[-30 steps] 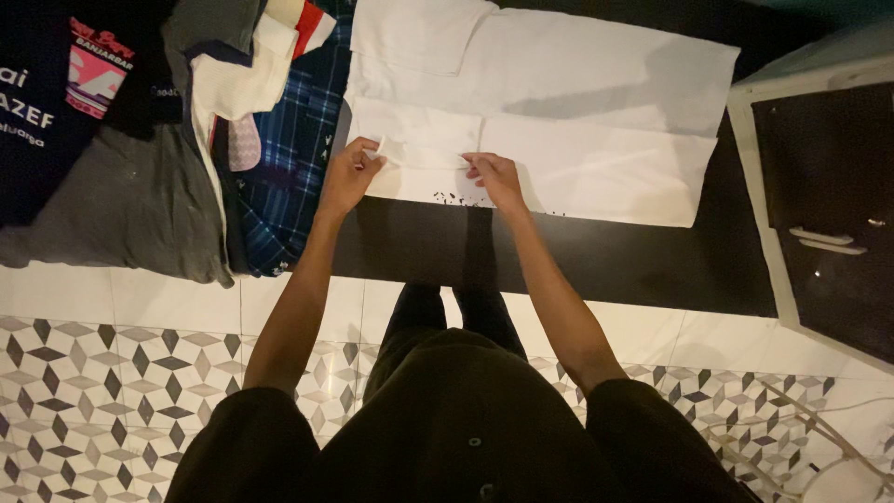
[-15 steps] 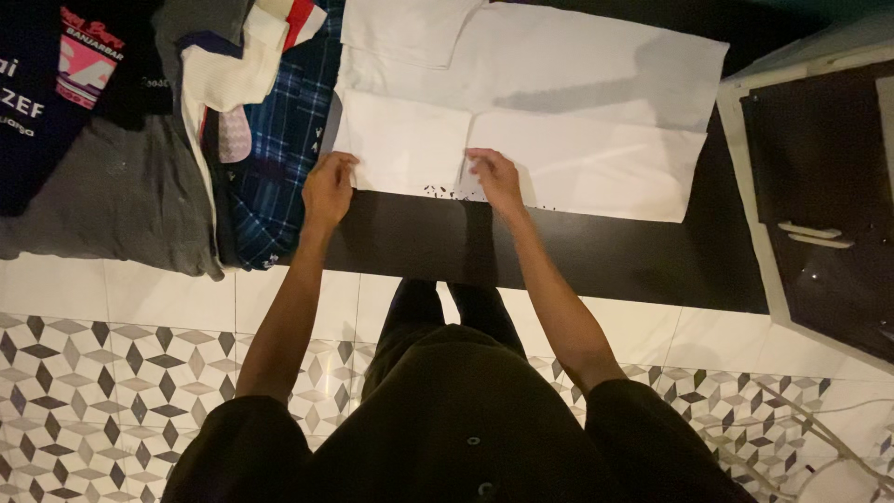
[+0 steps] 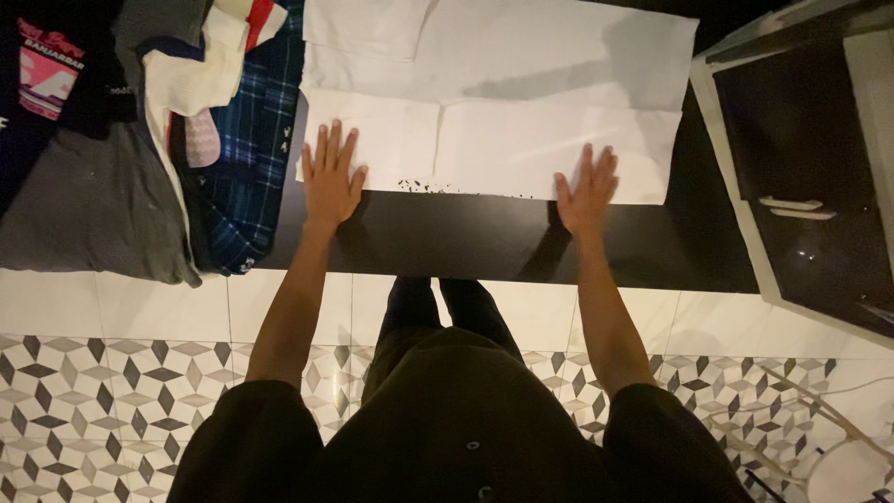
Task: The person picks up a shirt from a pile, spreads it on a surface, folds the sides and sleeves inward, and then folds it in half before placing it into a cabinet.
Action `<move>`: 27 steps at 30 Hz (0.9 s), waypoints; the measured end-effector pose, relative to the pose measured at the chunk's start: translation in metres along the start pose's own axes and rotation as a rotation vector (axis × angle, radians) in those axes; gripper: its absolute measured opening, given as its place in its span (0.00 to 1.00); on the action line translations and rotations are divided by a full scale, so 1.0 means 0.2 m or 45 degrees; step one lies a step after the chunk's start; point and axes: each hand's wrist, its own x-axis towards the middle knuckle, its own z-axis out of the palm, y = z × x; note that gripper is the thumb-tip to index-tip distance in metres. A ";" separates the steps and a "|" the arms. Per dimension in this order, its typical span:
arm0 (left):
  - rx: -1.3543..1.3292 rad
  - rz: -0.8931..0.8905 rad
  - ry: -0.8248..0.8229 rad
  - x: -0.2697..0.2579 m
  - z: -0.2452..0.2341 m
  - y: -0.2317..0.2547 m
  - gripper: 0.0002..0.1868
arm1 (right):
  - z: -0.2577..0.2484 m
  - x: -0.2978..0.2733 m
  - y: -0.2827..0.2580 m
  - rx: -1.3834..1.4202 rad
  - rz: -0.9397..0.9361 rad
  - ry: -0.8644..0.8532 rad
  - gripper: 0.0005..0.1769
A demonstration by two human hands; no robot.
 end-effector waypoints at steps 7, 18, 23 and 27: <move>0.071 -0.045 0.004 -0.13 0.06 0.03 0.34 | -0.10 -0.20 0.10 -0.010 0.007 -0.017 0.43; -0.029 -0.060 0.223 -0.57 0.08 0.21 0.31 | -0.20 -0.44 0.13 0.144 -0.092 0.036 0.36; -0.156 -0.309 0.328 -0.43 0.03 0.21 0.26 | -0.23 -0.31 0.18 0.143 -0.017 0.112 0.26; -0.155 -0.226 0.638 -0.14 0.00 0.06 0.26 | -0.24 -0.05 0.25 0.168 -0.109 0.175 0.26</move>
